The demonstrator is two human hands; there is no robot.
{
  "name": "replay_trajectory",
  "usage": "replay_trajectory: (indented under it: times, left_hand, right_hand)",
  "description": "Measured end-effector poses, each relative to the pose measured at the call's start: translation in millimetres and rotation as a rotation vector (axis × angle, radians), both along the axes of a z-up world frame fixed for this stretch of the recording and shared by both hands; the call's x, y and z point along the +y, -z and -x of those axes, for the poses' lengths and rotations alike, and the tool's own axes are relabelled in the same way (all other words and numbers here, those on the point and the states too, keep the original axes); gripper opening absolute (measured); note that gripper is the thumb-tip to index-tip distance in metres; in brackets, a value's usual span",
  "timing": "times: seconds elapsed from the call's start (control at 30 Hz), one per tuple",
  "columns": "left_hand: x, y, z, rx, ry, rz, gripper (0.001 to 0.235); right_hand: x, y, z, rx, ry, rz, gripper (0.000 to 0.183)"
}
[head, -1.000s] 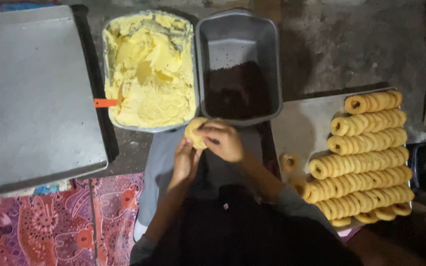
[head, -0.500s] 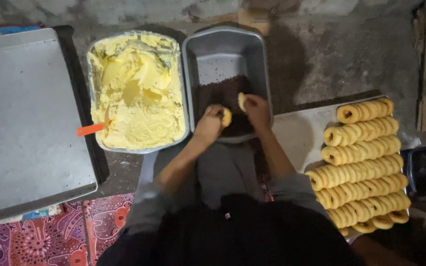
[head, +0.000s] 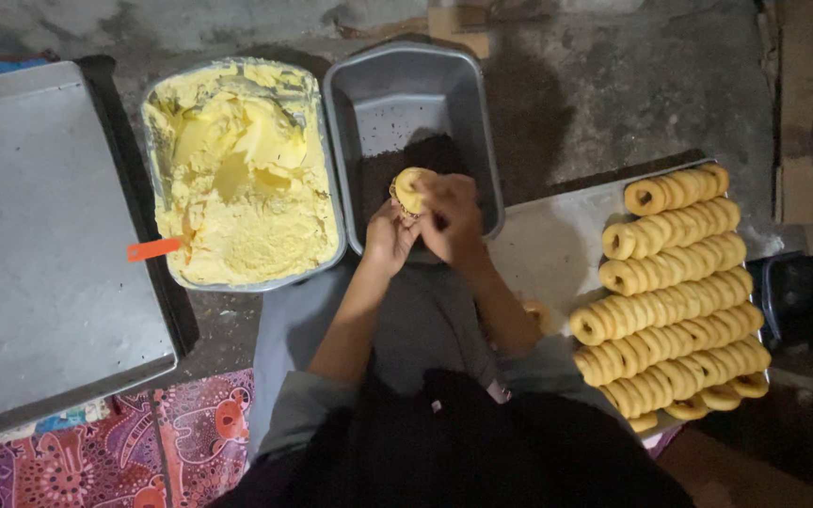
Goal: The person fills ring-shaped pastries with a yellow cream using a small spatula, then dips the filled center into a dark granular topping and places them on a tray. The process is repeated for multiple pastries.
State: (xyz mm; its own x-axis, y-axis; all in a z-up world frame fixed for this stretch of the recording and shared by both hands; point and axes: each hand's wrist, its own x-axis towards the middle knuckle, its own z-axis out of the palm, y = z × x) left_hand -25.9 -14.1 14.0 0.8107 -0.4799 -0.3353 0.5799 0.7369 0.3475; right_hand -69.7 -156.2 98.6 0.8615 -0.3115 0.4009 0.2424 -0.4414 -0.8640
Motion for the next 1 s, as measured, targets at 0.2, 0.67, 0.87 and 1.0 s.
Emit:
replay_trajectory:
  times: [0.2, 0.67, 0.87, 1.0]
  left_hand:
    - [-7, -30, -13, 0.050, 0.272, -0.312, 0.038]
    - [103, -53, 63, -0.388, -0.097, -0.923, 0.038]
    - [132, -49, 111, -0.343, -0.152, -0.861, 0.038]
    - [160, -48, 126, -0.301, -0.167, -0.879, 0.040]
  right_hand:
    - [-28, 20, -4, 0.386, -0.323, -1.308, 0.035]
    - [-161, 163, 112, 0.487, 0.340, -0.844, 0.025]
    - [-148, 173, 96, 0.686, 0.409, -0.339, 0.029]
    - [-195, 154, 112, 0.872, 0.644, 0.232, 0.054]
